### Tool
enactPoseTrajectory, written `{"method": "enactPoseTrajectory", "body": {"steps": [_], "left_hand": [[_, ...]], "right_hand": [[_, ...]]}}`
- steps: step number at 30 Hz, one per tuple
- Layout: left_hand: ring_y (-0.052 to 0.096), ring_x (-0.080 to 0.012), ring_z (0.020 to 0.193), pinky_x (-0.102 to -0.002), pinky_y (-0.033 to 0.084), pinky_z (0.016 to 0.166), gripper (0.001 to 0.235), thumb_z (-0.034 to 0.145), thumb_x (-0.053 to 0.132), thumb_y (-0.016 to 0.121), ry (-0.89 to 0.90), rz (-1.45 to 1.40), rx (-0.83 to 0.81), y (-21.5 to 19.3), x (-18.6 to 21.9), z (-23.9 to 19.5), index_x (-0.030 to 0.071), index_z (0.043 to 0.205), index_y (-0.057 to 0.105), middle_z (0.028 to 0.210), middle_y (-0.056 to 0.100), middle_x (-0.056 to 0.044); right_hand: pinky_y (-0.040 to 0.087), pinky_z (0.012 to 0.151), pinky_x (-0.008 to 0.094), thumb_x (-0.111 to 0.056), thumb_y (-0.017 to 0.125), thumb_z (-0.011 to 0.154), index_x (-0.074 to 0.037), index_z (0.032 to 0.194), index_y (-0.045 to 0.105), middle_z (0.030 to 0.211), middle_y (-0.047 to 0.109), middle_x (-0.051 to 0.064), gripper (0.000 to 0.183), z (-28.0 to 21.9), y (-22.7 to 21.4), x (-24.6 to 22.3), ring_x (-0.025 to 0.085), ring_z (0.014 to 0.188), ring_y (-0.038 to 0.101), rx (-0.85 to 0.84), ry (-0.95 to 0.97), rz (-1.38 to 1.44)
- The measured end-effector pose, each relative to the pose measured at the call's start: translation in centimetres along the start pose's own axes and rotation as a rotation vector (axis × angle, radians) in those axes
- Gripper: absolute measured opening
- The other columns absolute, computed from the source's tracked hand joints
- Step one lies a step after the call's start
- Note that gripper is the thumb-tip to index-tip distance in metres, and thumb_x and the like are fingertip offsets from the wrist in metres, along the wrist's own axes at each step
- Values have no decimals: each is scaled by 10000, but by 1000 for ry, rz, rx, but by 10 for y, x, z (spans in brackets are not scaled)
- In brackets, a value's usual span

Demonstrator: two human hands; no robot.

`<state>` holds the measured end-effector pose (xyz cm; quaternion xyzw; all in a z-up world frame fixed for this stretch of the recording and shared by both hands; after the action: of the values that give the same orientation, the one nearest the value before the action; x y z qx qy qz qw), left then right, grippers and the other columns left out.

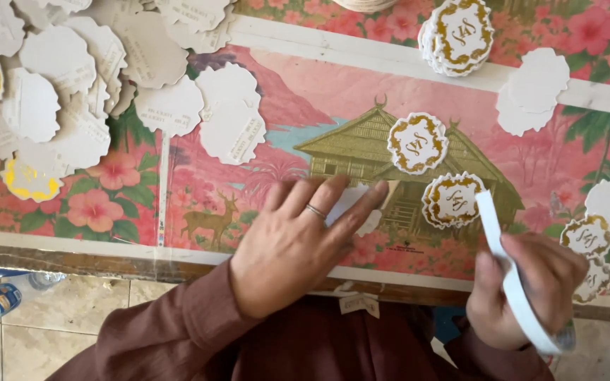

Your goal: The person applies adhesive tape to the back of small, white, scalloped-edge paper cutouts. They pick up each cutout from a pile, press a strip of tape onto it, and place the finished item on the table. The task is performed repeatedly on a floral-patterned surface.

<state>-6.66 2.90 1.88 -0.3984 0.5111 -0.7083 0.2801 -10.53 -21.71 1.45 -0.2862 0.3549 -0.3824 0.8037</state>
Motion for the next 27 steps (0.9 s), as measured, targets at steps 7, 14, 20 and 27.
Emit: {"method": "enactPoseTrajectory", "body": {"steps": [7,14,20,27], "left_hand": [[592,-260,1193,-417,446,1022,468,969,105,520,136,13,99,-6,9,2,34,1412,387,1155,659,-163],[666,-294,1031,-376,545,909,393,1048,227,432,332,120,193,-6,3,4,71,1408,409,1076,664,-157],[662,-241,964,-371,547,865,349,1038,23,436,347,-98,280,-23,-19,3,-21,1383,408,1032,652,-124],[599,-121,844,-266,528,864,634,1053,-1,644,-53,-428,422,-18,-50,-5,40,1505,200,1001,668,-2]], "right_hand": [[480,909,470,-22,628,1046,151,1131,657,1057,586,268,195,22,2,9,390,1023,564,-146,179,-62],[468,949,487,-315,804,865,37,1273,651,1105,562,214,560,40,12,16,396,1043,554,-341,70,-285],[465,921,469,-242,843,802,-39,1187,680,1096,508,178,465,34,17,29,360,1050,538,-363,238,-186],[454,964,452,-49,727,1013,66,976,638,1000,594,195,150,24,13,45,344,1029,575,-249,328,8]]}}
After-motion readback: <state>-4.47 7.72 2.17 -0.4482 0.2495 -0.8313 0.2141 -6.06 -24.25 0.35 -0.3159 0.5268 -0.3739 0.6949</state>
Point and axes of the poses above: each hand's wrist, its own z-axis towards the middle knuckle, its own y-axis out of the palm, x = y × z, the point moved 3 cm from there along z, towards the middle knuckle
